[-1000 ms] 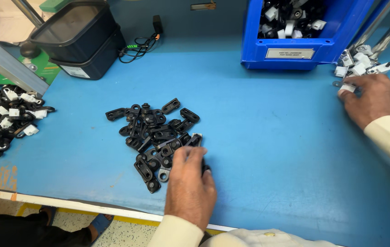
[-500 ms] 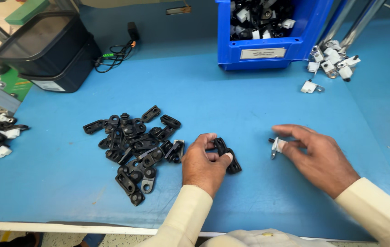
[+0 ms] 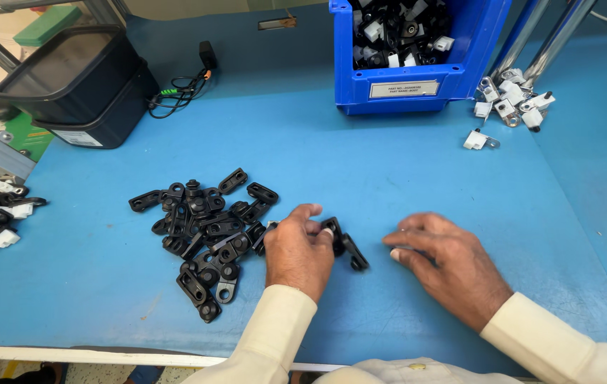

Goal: The person picks a black plastic bracket and a white plastic component from the workbench, presses the white part into the bracket by hand to snap them together, and places the assembled unit into a blue bin, repeating the cycle. At one point the person repositions the blue bin closer before continuing assembly.

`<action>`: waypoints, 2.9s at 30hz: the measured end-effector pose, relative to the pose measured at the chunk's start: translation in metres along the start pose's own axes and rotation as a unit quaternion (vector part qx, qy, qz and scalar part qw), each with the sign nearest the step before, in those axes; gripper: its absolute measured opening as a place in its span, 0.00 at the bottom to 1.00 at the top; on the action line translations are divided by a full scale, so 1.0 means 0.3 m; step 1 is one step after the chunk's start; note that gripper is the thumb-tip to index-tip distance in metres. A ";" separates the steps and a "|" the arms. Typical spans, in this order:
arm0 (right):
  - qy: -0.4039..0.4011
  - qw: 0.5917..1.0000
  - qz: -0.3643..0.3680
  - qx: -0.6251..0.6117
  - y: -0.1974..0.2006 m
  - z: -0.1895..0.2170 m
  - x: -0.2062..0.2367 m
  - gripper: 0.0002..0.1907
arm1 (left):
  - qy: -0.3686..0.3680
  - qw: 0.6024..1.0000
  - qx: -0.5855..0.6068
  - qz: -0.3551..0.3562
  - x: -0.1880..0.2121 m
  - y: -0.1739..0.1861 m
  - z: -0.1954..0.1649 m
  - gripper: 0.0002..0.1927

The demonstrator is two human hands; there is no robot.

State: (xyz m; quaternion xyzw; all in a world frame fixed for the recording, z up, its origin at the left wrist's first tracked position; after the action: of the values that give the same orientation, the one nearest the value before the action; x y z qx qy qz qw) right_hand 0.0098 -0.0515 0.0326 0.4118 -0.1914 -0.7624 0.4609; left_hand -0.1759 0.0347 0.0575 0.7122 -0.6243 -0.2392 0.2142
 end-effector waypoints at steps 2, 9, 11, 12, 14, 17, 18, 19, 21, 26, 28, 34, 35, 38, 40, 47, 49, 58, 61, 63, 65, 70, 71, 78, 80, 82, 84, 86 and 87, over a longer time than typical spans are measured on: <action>0.084 0.996 -0.028 0.001 -0.004 -0.009 0.013 0.12 | -0.031 0.999 0.001 -0.020 0.002 0.014 -0.012 0.14; -0.183 0.983 0.026 -0.005 0.038 -0.006 -0.003 0.22 | 0.019 0.998 0.043 -0.036 -0.013 0.041 -0.082 0.12; -0.177 0.984 0.031 -0.014 0.045 0.025 -0.014 0.25 | 0.016 0.999 0.038 -0.035 -0.017 0.032 -0.090 0.12; -0.131 0.991 0.038 -0.018 0.042 0.047 -0.019 0.26 | 0.014 0.999 0.034 -0.038 -0.018 0.026 -0.087 0.12; -0.040 0.998 0.050 -0.024 0.032 0.090 -0.027 0.30 | 0.009 0.999 0.028 -0.037 -0.018 0.007 -0.077 0.12; 0.025 0.985 0.104 0.134 -0.011 0.152 -0.027 0.29 | -0.040 0.998 0.022 -0.050 -0.021 -0.011 -0.058 0.12; 0.030 0.984 0.110 0.139 -0.019 0.163 -0.033 0.29 | -0.084 0.994 0.020 -0.066 -0.025 -0.007 -0.055 0.12; 0.035 0.982 0.115 0.144 -0.025 0.168 -0.044 0.28 | -0.129 0.988 0.019 -0.082 -0.030 -0.002 -0.056 0.12; 0.018 0.976 0.152 0.154 -0.040 0.172 -0.061 0.28 | -0.269 0.949 -0.037 -0.161 -0.056 0.038 -0.062 0.11; 0.002 0.977 0.164 0.135 -0.077 0.146 -0.065 0.23 | -0.194 0.970 0.003 -0.148 -0.137 0.112 -0.095 0.11; -0.011 0.996 0.085 -0.035 -0.069 0.107 -0.074 0.22 | -0.040 0.996 0.064 -0.052 -0.134 0.091 -0.102 0.11; -0.168 0.981 -0.093 -0.019 0.053 -0.065 -0.050 0.18 | 0.082 0.991 0.087 0.055 0.010 -0.066 -0.105 0.12; -0.187 0.976 -0.110 -0.014 0.078 -0.087 -0.041 0.19 | 0.059 0.995 0.067 0.054 0.031 -0.095 -0.112 0.11; -0.130 0.985 -0.103 0.053 0.117 -0.121 -0.015 0.19 | -0.019 0.998 0.019 0.057 0.085 -0.156 -0.135 0.09; -0.079 0.986 -0.108 0.095 0.115 -0.125 -0.006 0.16 | -0.083 0.994 -0.005 0.067 0.107 -0.174 -0.151 0.08; -0.058 0.983 -0.070 0.160 0.106 -0.129 -0.016 0.14 | -0.090 0.984 -0.126 0.091 0.115 -0.169 -0.171 0.05; -0.162 0.982 -0.075 0.069 0.117 -0.143 -0.027 0.15 | -0.020 0.987 -0.114 0.115 0.107 -0.177 -0.170 0.06; -0.305 0.931 -0.088 -0.179 0.083 -0.107 0.025 0.16 | 0.097 0.985 0.044 0.135 0.135 -0.229 -0.187 0.05; -0.298 0.948 -0.074 -0.087 0.085 -0.087 0.024 0.16 | 0.092 0.980 -0.017 0.174 0.117 -0.222 -0.189 0.07; -0.272 0.959 -0.064 -0.052 0.089 -0.075 0.015 0.16 | 0.072 0.976 -0.061 0.197 0.099 -0.225 -0.198 0.06; -0.218 0.973 -0.067 -0.024 0.097 -0.070 0.008 0.16 | 0.065 0.968 -0.099 0.221 0.084 -0.230 -0.207 0.06; -0.057 0.994 -0.087 0.014 0.088 -0.074 0.004 0.17 | 0.032 0.961 -0.124 0.245 0.074 -0.227 -0.215 0.09; -0.018 0.995 -0.101 0.013 0.084 -0.076 0.005 0.16 | 0.036 0.961 -0.124 0.246 0.073 -0.227 -0.215 0.08; -0.040 0.995 -0.089 0.021 0.057 -0.098 0.009 0.13 | 0.048 0.960 -0.136 0.242 0.066 -0.248 -0.202 0.10; -0.016 0.997 -0.081 -0.005 0.068 -0.109 0.004 0.12 | 0.027 0.963 -0.153 0.220 0.065 -0.257 -0.197 0.10; -0.005 0.998 -0.058 -0.002 0.079 -0.121 -0.002 0.11 | -0.017 0.969 -0.176 0.175 0.068 -0.262 -0.192 0.09; 0.024 0.999 -0.042 -0.004 0.089 -0.128 -0.010 0.11 | -0.061 0.970 -0.179 0.154 0.079 -0.262 -0.189 0.09; 0.071 0.997 -0.029 -0.013 0.093 -0.128 -0.019 0.12 | -0.087 0.967 -0.187 0.146 0.087 -0.259 -0.190 0.09; 0.071 0.997 -0.017 -0.016 0.095 -0.128 -0.023 0.12 | -0.094 0.965 -0.195 0.150 0.090 -0.258 -0.193 0.08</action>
State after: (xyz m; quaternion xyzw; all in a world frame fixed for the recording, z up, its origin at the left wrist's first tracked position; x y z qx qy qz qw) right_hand 0.0578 -0.0564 0.0323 0.4610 -0.1388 -0.7421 0.4664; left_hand -0.0769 0.0183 0.0546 0.5292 -0.6825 -0.3873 0.3228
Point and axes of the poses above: each hand's wrist, its own x-axis away from the middle knuckle, its own y-axis out of the back of the hand, z = x × y, the point moved 1 cm from there along -x, towards the middle knuckle, and after that the axes turned 14 degrees about -z, right-handed, at the moved point
